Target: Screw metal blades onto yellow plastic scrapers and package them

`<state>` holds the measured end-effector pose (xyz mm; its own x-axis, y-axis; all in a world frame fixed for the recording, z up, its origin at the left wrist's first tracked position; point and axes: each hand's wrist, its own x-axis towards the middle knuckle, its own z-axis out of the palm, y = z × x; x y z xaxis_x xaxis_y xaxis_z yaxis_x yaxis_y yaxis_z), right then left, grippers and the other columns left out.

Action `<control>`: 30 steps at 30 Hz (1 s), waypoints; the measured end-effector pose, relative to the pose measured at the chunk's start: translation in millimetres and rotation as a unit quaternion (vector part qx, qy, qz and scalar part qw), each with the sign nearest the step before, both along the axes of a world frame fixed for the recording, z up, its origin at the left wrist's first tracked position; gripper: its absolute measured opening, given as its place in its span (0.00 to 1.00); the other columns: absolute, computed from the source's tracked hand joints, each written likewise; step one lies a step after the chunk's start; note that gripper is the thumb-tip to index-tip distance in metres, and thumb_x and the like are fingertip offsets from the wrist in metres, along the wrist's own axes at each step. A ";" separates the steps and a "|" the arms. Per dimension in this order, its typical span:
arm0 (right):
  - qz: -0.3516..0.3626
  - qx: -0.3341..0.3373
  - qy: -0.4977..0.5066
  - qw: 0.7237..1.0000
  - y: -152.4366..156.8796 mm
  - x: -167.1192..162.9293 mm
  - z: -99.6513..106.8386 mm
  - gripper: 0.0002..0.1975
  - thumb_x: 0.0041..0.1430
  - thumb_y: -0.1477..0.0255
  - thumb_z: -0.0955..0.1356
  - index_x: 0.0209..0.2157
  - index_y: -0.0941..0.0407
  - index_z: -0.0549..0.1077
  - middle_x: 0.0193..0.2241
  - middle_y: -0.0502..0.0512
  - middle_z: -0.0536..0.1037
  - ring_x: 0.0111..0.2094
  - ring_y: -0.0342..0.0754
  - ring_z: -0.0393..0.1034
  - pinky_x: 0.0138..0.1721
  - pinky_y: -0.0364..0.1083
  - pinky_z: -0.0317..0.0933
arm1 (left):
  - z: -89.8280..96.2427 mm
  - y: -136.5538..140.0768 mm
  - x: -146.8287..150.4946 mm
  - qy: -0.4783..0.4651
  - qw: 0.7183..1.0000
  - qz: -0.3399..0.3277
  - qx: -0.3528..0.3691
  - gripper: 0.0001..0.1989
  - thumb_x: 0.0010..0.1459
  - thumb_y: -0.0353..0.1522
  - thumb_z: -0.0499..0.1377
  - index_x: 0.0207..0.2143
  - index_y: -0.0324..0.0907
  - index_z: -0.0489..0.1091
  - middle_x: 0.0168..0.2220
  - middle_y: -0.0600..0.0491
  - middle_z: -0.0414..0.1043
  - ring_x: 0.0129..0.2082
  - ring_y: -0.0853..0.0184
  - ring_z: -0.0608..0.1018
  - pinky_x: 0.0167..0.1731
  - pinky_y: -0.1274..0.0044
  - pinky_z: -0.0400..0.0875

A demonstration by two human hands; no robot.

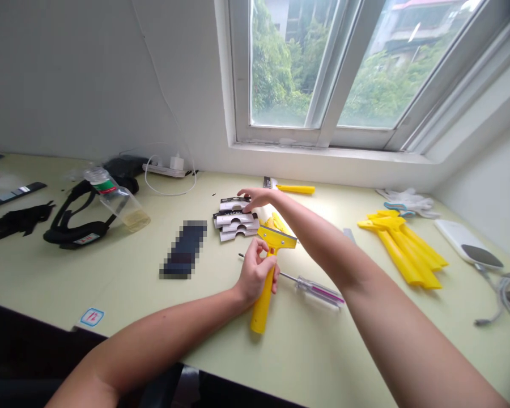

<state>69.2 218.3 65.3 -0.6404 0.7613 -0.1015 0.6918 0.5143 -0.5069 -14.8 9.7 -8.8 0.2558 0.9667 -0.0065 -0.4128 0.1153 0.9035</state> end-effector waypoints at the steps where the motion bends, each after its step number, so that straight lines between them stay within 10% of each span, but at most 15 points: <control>1: -0.002 0.002 0.014 1.000 -0.6 4.0 2.4 0.33 0.49 0.66 0.73 0.58 0.51 0.66 0.59 0.55 0.67 0.57 0.58 0.64 0.55 0.50 0.62 | -0.3 -0.1 -0.2 -0.004 1.000 0.001 0.004 0.16 0.55 0.34 0.59 0.36 0.47 0.51 0.26 0.62 0.64 0.13 0.75 0.66 0.09 0.82 0.62; 14: -0.173 0.120 0.136 0.968 -115.5 167.1 28.5 0.40 0.48 0.54 0.73 0.61 0.47 0.60 0.55 0.59 0.64 0.34 0.41 0.67 0.39 0.47 0.71 | 14.7 12.9 -0.9 -0.029 0.997 0.065 0.037 0.18 0.54 0.36 0.63 0.35 0.46 0.53 0.36 0.58 0.62 0.20 0.75 0.72 0.11 0.81 0.67; 23: -0.180 0.163 0.174 0.954 -152.2 166.5 13.4 0.38 0.49 0.57 0.73 0.61 0.47 0.60 0.56 0.59 0.65 0.28 0.41 0.67 0.38 0.50 0.73 | 33.2 24.3 -12.1 -0.042 0.990 0.135 0.027 0.16 0.52 0.32 0.62 0.38 0.47 0.56 0.34 0.58 0.64 0.20 0.72 0.73 0.12 0.82 0.64; 30: -0.016 0.074 0.172 0.982 -184.7 126.1 12.4 0.39 0.51 0.62 0.73 0.62 0.41 0.56 0.56 0.55 0.63 0.33 0.41 0.68 0.37 0.47 0.71 | 45.5 59.2 -45.2 -0.115 0.964 0.241 -0.015 0.13 0.53 0.26 0.57 0.40 0.47 0.62 0.28 0.56 0.68 0.25 0.70 0.75 0.27 0.78 0.72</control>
<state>195.3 33.6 77.6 -0.5926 0.7716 0.2313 0.5092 0.5813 -0.6347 -60.0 68.9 36.7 -0.2254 0.9737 -0.0331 -0.6131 -0.1154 0.7816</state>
